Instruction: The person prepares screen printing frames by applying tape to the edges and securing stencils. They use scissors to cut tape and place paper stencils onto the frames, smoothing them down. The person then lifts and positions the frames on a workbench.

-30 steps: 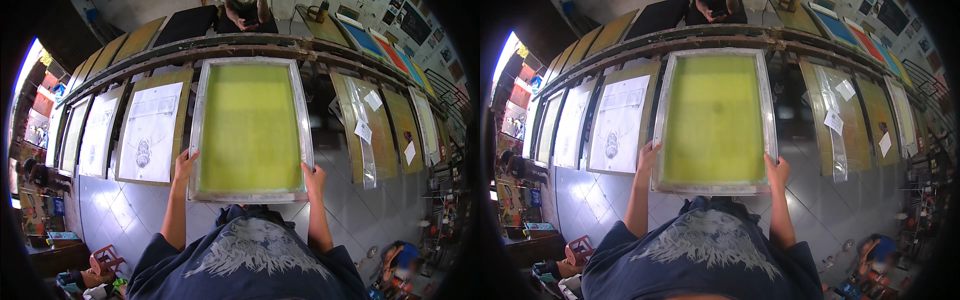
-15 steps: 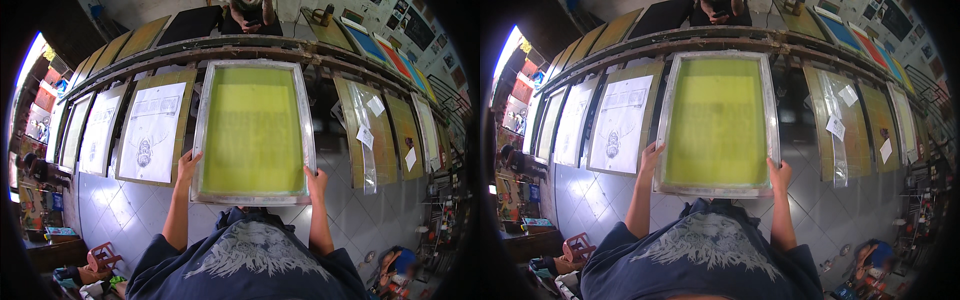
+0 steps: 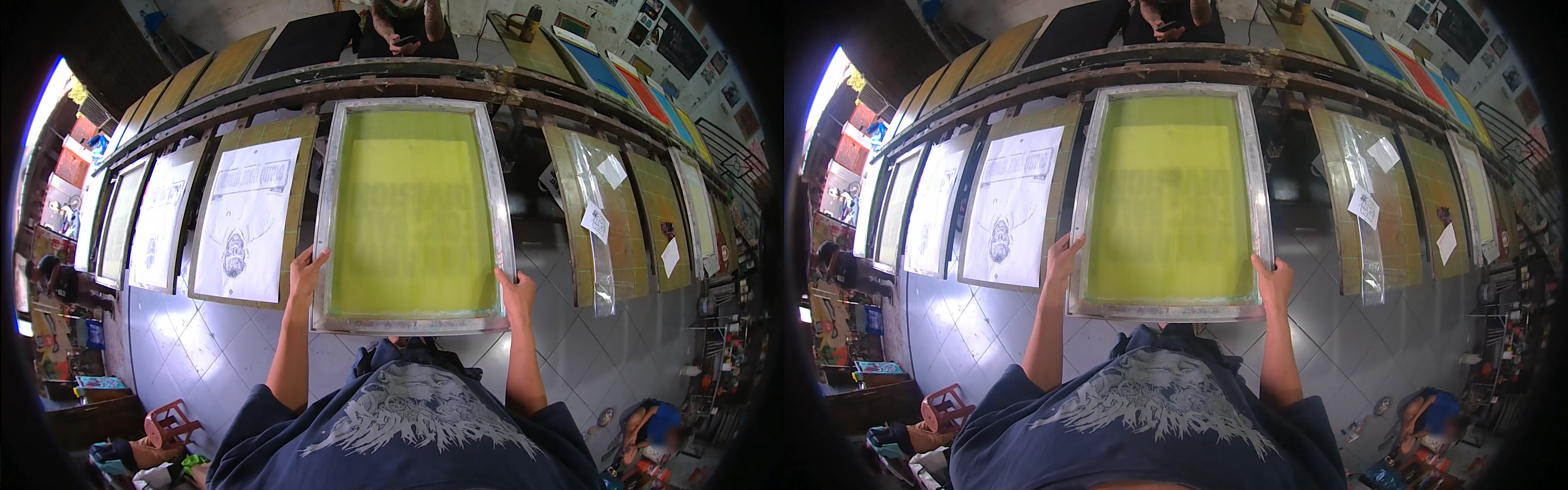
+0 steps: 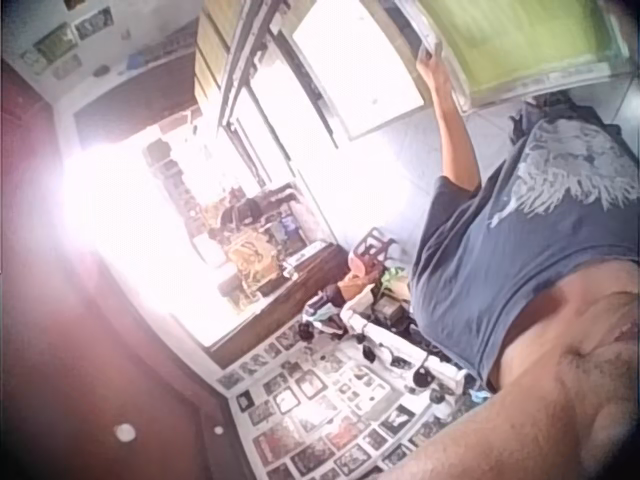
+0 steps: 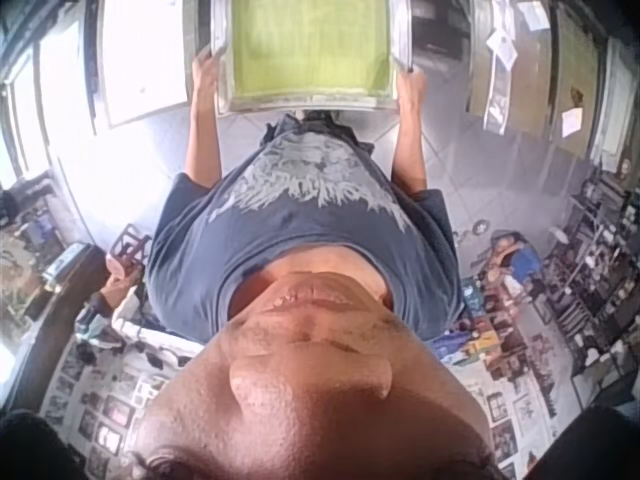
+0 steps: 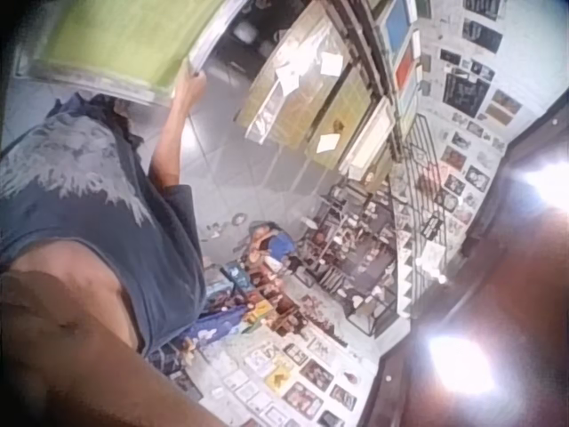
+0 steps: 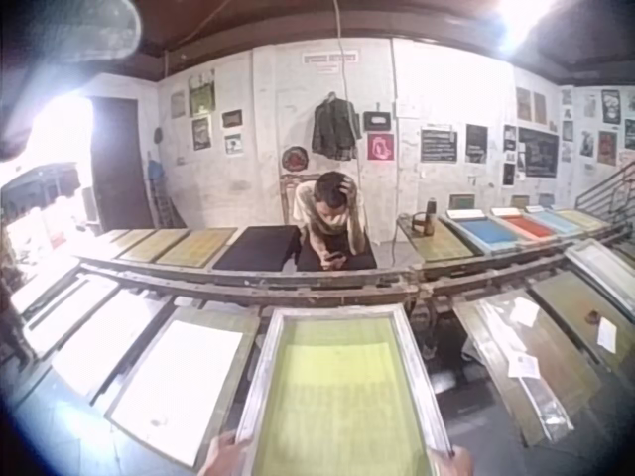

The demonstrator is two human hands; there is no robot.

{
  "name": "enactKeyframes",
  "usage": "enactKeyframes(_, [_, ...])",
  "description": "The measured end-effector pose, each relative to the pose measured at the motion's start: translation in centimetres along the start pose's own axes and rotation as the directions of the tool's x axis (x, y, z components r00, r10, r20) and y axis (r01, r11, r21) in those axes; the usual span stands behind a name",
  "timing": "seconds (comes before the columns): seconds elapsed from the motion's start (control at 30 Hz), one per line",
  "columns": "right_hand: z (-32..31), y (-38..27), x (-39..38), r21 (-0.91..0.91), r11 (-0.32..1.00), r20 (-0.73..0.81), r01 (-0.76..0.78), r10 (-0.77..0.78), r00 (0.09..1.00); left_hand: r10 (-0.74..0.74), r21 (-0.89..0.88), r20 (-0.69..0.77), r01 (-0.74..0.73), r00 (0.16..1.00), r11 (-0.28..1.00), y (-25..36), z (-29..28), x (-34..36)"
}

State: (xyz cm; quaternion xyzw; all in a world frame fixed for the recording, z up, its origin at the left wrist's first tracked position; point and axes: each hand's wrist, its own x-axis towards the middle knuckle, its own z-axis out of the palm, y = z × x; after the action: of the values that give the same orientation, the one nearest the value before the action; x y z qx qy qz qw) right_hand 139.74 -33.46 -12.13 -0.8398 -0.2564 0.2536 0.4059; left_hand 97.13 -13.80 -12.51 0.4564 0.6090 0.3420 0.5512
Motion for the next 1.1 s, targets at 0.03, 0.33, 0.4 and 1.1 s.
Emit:
enactKeyframes(0.03, [0.0, 0.0, 0.1, 0.0, 1.0, 0.005, -0.006, 0.006, 1.0, -0.005, 0.025, -0.004, 0.005, 1.0, 1.0, 0.2, 0.0, -0.1])
enactKeyframes(0.33, [0.5, 1.1, 0.4, 0.086, 0.996, 0.041, -0.036, 0.032, 0.999, -0.011, 0.057, -0.1, 0.017, 0.995, 0.998, -0.1, -0.1, 0.1])
enactKeyframes(0.4, [0.6, 1.3, 0.6, 0.091, 0.996, 0.036, -0.02, 0.017, 0.999, -0.055, 0.007, -0.042, 0.055, 0.998, 0.998, -0.7, -0.5, 0.6])
enactKeyframes(1.1, [0.5, 0.4, 0.4, 0.098, 0.992, 0.06, -0.078, 0.072, 0.996, -0.042, 0.026, -0.131, 0.046, 0.99, 0.999, -0.6, 0.2, 0.4])
